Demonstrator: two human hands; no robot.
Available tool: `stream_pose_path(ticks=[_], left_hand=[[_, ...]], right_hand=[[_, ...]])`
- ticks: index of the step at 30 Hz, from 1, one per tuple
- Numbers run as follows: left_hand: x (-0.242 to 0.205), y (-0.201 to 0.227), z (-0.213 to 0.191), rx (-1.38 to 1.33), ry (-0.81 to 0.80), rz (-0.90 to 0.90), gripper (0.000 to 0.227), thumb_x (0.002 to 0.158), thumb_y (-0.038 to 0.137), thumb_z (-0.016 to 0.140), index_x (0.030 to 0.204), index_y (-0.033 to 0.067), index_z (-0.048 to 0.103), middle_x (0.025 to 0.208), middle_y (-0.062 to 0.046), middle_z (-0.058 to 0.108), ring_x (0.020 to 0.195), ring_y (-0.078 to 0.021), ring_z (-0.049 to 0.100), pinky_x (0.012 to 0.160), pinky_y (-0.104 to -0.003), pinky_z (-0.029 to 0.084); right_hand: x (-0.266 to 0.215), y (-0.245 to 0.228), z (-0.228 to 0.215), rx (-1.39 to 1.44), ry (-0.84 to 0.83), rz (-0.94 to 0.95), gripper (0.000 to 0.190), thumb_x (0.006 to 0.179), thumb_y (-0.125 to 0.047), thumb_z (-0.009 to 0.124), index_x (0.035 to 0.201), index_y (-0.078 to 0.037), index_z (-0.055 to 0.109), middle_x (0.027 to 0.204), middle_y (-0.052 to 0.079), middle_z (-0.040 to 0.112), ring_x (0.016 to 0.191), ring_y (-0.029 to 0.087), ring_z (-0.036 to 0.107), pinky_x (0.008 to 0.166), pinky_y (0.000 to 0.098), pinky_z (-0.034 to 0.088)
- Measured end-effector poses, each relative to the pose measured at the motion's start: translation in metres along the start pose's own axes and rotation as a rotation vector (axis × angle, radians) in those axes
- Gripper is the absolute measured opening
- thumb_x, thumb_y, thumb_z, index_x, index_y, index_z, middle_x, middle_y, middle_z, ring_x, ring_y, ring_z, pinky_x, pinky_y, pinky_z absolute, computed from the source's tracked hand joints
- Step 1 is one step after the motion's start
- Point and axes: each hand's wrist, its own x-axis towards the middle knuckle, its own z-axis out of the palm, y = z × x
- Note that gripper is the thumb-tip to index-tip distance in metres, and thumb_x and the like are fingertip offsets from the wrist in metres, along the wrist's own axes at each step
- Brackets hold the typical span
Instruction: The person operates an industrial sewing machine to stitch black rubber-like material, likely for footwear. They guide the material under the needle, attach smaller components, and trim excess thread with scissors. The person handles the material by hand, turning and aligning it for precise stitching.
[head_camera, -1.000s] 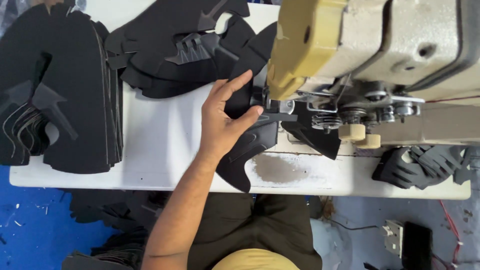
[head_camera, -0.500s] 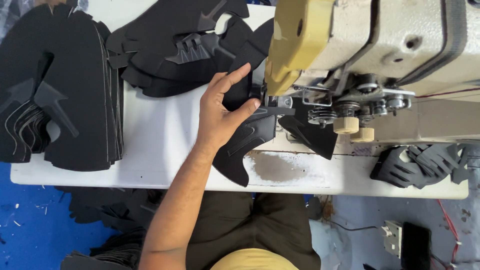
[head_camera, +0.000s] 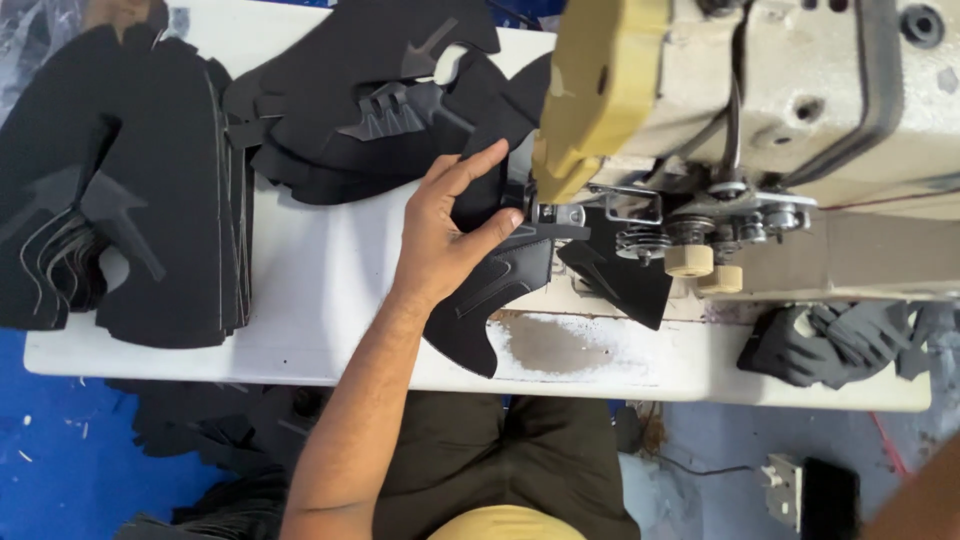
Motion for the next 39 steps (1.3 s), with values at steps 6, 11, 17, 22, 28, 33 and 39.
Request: stream_pose_path(ticks=[6,11,17,22,28,33,39], left_hand=[[-0.021,0.025,0.008,0.135,0.099,0.2,0.054,0.088,0.017,0.08,0.138,0.0102,0.06,0.13,-0.012,0.053,0.12,-0.0287,0.053,0.102,-0.037,0.045],[-0.037,0.024,0.02,0.562,0.209,0.421,0.025,0.086,0.017,0.079,0.11,0.0119,0.07,0.119,-0.006,0.064,0.118,-0.0278,0.057,0.101,-0.044,0.045],[-0.024,0.027,0.028,0.657,0.121,0.453,0.022,0.085,0.017,0.081,0.102,0.0109,0.068,0.108,-0.004,0.065,0.112,-0.0267,0.061,0.096,-0.043,0.047],[-0.019,0.027,0.044,0.709,0.209,0.443,0.022,0.085,0.017,0.082,0.095,0.0099,0.065,0.097,-0.004,0.062,0.104,-0.0258,0.062,0.089,-0.043,0.046],[-0.019,0.021,0.049,0.703,0.333,0.413,0.021,0.087,0.017,0.083,0.09,0.0109,0.063,0.09,-0.003,0.059,0.097,-0.0246,0.063,0.081,-0.042,0.045],[-0.023,0.024,0.048,0.658,0.323,0.426,0.02,0.089,0.019,0.082,0.092,0.0098,0.064,0.09,-0.004,0.059,0.098,-0.0251,0.063,0.082,-0.042,0.046],[-0.026,0.031,0.032,0.582,0.218,0.408,0.017,0.088,0.011,0.08,0.101,0.0075,0.068,0.1,-0.005,0.064,0.106,-0.0265,0.065,0.092,-0.042,0.051]], right_hand=[[-0.037,-0.037,0.113,0.022,0.096,-0.012,0.012,0.098,-0.013,0.077,0.09,-0.009,0.07,0.077,0.002,0.064,0.064,0.009,0.053,0.057,0.0266,0.037],[-0.038,-0.107,0.243,-0.208,-0.755,-0.53,0.037,0.086,-0.003,0.084,0.118,-0.004,0.065,0.108,0.01,0.072,0.097,0.029,0.07,0.086,0.0407,0.055],[-0.025,-0.112,0.27,-0.337,-0.89,-0.616,0.031,0.086,-0.006,0.08,0.116,-0.011,0.073,0.106,0.006,0.073,0.093,0.026,0.07,0.081,0.0397,0.056],[-0.048,-0.102,0.275,-0.229,-0.831,-0.319,0.021,0.095,-0.008,0.079,0.115,-0.008,0.073,0.101,0.006,0.072,0.087,0.019,0.068,0.076,0.0346,0.055],[-0.064,-0.1,0.269,0.223,-0.824,0.365,0.016,0.104,-0.003,0.065,0.12,-0.001,0.068,0.11,0.006,0.07,0.098,0.009,0.065,0.088,0.0267,0.055],[-0.052,-0.084,0.268,0.367,-0.904,0.425,0.018,0.103,-0.003,0.066,0.121,0.0,0.064,0.118,0.006,0.071,0.106,0.01,0.065,0.094,0.0264,0.056],[-0.045,-0.078,0.276,0.235,-1.022,0.393,0.024,0.098,-0.006,0.073,0.121,0.002,0.068,0.111,0.006,0.072,0.099,0.01,0.065,0.088,0.0257,0.056]])
